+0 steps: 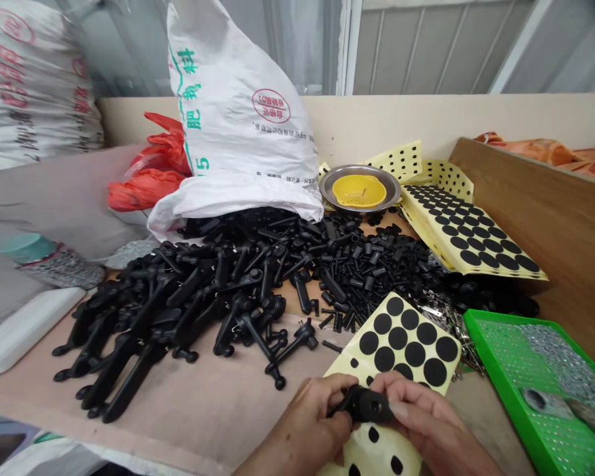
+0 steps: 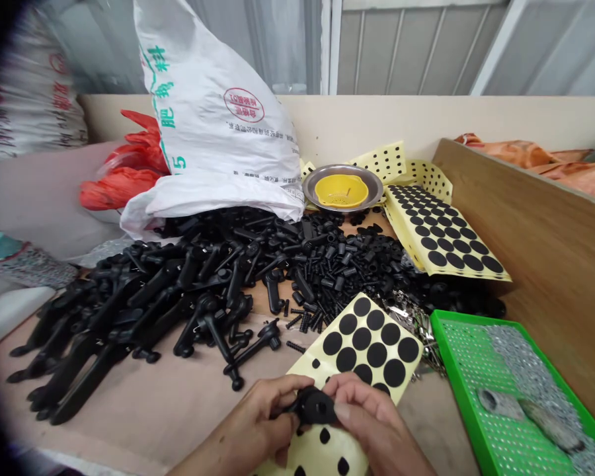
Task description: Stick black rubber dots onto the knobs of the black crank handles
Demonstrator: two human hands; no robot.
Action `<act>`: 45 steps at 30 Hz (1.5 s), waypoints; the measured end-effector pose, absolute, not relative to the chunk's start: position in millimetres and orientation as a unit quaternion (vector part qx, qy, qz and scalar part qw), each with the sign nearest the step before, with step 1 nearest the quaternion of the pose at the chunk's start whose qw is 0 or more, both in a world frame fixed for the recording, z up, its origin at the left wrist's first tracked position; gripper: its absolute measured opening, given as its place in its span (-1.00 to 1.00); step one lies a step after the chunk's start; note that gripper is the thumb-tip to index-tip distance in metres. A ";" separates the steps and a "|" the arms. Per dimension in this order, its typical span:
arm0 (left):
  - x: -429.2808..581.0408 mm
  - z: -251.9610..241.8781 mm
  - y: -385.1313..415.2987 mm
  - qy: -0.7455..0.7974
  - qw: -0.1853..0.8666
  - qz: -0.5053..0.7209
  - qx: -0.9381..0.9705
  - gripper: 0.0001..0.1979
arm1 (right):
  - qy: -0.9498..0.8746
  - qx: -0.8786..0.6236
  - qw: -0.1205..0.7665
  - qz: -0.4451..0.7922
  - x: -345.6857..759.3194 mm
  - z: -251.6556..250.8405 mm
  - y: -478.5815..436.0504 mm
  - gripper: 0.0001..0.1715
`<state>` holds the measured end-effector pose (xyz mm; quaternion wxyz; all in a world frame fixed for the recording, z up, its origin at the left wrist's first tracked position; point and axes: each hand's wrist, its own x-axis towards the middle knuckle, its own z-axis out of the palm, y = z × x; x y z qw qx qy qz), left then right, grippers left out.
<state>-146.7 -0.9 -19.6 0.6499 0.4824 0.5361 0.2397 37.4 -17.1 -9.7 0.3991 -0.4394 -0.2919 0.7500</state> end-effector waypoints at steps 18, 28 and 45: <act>-147.4 3.1 -2.3 0.531 0.528 0.211 0.628 -0.64 | -0.331 -0.463 0.413 0.711 31.3 -9.3 -15.5 -0.77; -149.5 -2.3 -5.6 0.533 0.550 0.221 0.604 -0.49 | -0.324 -0.469 0.428 0.701 31.3 -12.5 -13.2 -0.71; -151.6 2.6 -6.5 0.536 0.509 0.208 0.641 -0.53 | -0.364 -0.492 0.389 0.689 29.0 0.3 -12.1 -0.72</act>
